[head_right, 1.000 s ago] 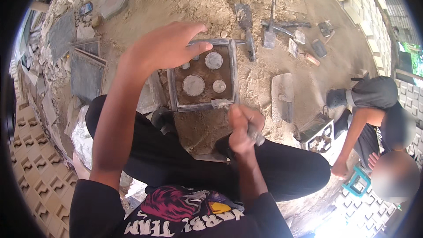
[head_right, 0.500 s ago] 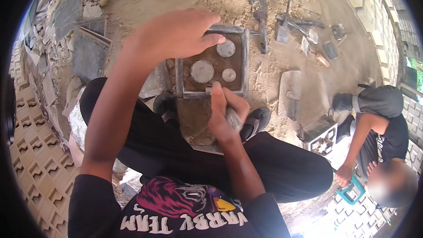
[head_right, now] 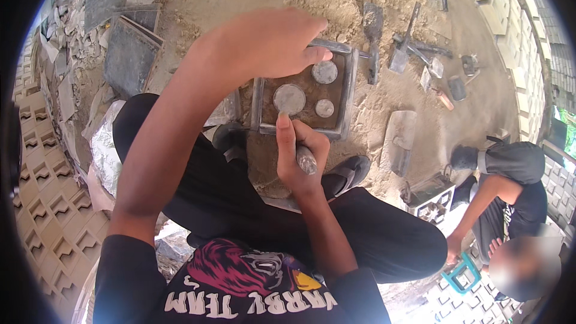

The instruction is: The person uses a small metal tool to scrape and shape wet concrete inside a circular mold on a square base, then places another small component into the mold and smooths the material by hand.

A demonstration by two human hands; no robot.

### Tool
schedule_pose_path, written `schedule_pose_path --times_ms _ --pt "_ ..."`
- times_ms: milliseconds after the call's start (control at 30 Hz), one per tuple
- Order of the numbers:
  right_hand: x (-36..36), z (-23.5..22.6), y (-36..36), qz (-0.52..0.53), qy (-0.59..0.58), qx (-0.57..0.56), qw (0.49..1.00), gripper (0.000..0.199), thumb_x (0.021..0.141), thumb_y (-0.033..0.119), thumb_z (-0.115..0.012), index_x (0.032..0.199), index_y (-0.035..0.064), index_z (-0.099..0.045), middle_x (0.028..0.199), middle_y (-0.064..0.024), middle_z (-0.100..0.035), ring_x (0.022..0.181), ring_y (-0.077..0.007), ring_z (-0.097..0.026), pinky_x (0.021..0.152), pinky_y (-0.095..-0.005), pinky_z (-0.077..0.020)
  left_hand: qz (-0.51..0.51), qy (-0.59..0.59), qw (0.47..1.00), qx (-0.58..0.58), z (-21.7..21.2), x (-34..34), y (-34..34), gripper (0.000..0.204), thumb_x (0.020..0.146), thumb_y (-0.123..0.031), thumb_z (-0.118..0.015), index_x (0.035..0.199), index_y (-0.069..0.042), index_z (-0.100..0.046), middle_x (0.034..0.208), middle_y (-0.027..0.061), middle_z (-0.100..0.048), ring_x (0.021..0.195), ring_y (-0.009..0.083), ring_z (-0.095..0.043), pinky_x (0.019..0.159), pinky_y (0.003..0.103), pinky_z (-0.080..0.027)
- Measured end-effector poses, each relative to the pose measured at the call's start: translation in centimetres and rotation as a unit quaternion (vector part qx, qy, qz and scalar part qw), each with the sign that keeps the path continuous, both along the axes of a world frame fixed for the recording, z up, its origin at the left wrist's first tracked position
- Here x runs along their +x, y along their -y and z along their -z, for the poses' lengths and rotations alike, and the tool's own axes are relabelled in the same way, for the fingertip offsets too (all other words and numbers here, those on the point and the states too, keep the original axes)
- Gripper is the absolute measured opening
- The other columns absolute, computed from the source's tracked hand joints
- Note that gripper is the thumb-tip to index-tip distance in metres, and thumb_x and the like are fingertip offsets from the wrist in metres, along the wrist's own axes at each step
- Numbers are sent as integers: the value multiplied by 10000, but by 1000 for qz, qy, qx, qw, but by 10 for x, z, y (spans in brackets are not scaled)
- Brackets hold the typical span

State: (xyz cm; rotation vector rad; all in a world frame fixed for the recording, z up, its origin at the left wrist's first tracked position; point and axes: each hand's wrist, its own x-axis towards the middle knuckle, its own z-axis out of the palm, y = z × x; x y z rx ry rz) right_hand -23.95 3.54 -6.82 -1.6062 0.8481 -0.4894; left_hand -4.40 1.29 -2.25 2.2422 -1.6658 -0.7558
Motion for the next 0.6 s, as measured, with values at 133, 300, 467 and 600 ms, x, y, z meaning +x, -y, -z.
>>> schedule_pose_path --times_ms 133,300,467,600 --pt "-5 -3 -16 -5 107 -19 994 434 996 150 -504 590 38 -400 537 44 -393 492 -48 -326 471 -259 -233 -3 -3 1000 -6 0 1 -6 381 923 -359 -573 1088 -18 -613 983 185 -660 982 380 -620 822 493 -488" --pt "3 -1 -14 -34 33 17 999 363 959 72 -552 616 -3 -457 544 23 -392 519 -45 -337 459 -273 -267 -20 -7 1000 14 4 7 -13 353 922 -336 -580 1070 -17 -611 976 174 -657 997 367 -616 830 483 -482" --pt "-4 14 -22 -45 48 -40 997 438 999 151 -493 585 30 -416 548 36 -416 503 -57 -345 475 -260 -244 -34 -12 999 7 -1 11 -14 327 920 -313 -579 1024 -5 -618 940 174 -663 975 350 -627 799 470 -490" --pt "8 -6 -29 -16 26 0 1000 446 993 176 -509 589 18 -406 539 17 -408 506 -60 -345 477 -262 -249 -29 -29 998 41 -10 14 -10 330 919 -310 -581 1020 0 -627 931 174 -673 973 336 -635 789 459 -497"
